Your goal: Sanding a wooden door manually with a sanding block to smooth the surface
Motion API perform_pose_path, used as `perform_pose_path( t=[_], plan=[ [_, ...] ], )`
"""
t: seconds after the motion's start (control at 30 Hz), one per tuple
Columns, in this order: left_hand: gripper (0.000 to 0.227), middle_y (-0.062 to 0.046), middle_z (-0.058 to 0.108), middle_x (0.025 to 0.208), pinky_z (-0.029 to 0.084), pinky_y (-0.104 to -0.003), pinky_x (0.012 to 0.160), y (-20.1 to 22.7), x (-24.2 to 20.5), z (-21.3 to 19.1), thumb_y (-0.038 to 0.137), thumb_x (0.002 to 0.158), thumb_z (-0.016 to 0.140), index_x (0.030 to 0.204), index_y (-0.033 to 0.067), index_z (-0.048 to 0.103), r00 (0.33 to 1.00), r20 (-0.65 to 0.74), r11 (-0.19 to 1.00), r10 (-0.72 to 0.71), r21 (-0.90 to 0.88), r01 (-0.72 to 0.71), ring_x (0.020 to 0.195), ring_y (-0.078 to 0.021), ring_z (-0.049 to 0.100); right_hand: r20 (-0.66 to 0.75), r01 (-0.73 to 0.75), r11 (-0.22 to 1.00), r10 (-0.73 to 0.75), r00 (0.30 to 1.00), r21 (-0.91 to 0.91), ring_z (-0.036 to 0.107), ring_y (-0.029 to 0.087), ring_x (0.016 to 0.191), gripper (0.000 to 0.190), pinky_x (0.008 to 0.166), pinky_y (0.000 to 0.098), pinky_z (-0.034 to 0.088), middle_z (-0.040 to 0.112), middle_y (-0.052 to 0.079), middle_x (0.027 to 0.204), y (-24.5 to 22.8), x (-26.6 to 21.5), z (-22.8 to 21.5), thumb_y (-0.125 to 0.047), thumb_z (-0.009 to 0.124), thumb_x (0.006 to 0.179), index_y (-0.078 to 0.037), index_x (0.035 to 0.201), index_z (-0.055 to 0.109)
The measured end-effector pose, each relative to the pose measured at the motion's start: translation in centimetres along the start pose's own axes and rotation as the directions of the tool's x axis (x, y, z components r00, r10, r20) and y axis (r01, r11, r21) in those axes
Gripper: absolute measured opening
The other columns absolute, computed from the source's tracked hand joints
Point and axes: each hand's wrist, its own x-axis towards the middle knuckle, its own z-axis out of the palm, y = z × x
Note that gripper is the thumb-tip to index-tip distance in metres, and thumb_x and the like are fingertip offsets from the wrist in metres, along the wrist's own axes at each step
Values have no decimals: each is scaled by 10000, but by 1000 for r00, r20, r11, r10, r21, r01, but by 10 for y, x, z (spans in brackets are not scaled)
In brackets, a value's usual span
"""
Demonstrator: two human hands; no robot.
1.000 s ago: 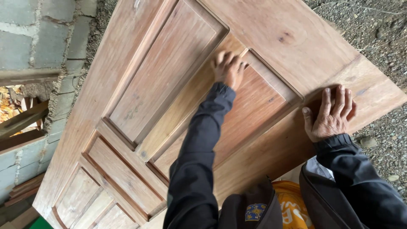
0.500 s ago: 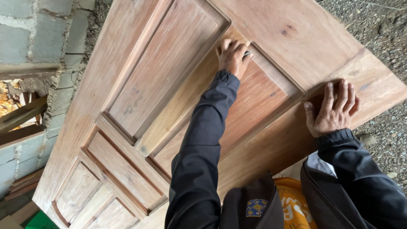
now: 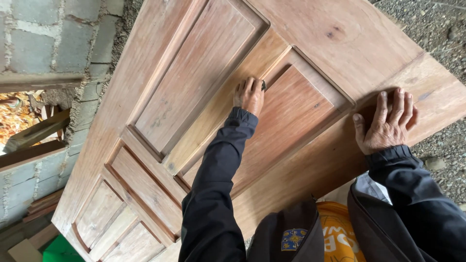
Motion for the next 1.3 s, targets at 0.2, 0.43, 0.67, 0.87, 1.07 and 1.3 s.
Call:
perform_pose_path(
  t=[0.2,0.43,0.67,0.87,1.07,1.3],
  plan=[
    [141,-70,458,670,419,-322,517,13,31,18,-49,651,521,656,81,468,994,-107,996,26,-86,-36,565,-221,486,31,-34,999,33,999,29,294,491,1165,585,909,554,176,331,345,1278,-1,2,-1,-363,474,879,102,1234,473],
    [120,-81,504,718,485,-300,469,26,64,52,19,705,579,685,60,468,994,-57,984,88,-153,-96,558,-191,523,48,-27,999,26,998,21,307,488,1161,576,902,556,191,333,333,1279,-3,1,-2,-364,480,879,93,1230,477],
    [194,-27,411,707,376,-289,317,10,36,43,91,647,579,633,113,387,995,-86,998,55,-3,-55,528,-171,481,44,-51,999,51,998,16,282,471,1179,616,920,532,172,340,334,1284,-1,0,1,-402,446,867,87,1240,470],
    [165,-52,442,682,397,-342,397,31,78,44,123,721,553,639,106,411,986,-158,994,56,-83,-70,571,-214,494,32,-19,1000,20,999,-9,318,452,1174,573,931,519,181,374,300,1285,1,0,-1,-357,510,852,82,1219,498],
    [213,-25,413,654,349,-287,329,15,42,16,113,710,574,632,123,376,989,-147,999,18,-37,-24,537,-159,498,31,-49,999,49,998,-22,311,432,1188,577,927,519,197,360,284,1294,0,0,1,-375,488,854,64,1228,486],
    [131,-61,406,683,413,-333,462,8,40,64,86,729,524,675,95,404,979,-172,983,109,-131,-132,561,-220,475,96,-72,996,67,993,50,264,463,1189,634,915,553,155,316,327,1297,-1,1,-2,-413,434,859,79,1257,449]
  ],
)
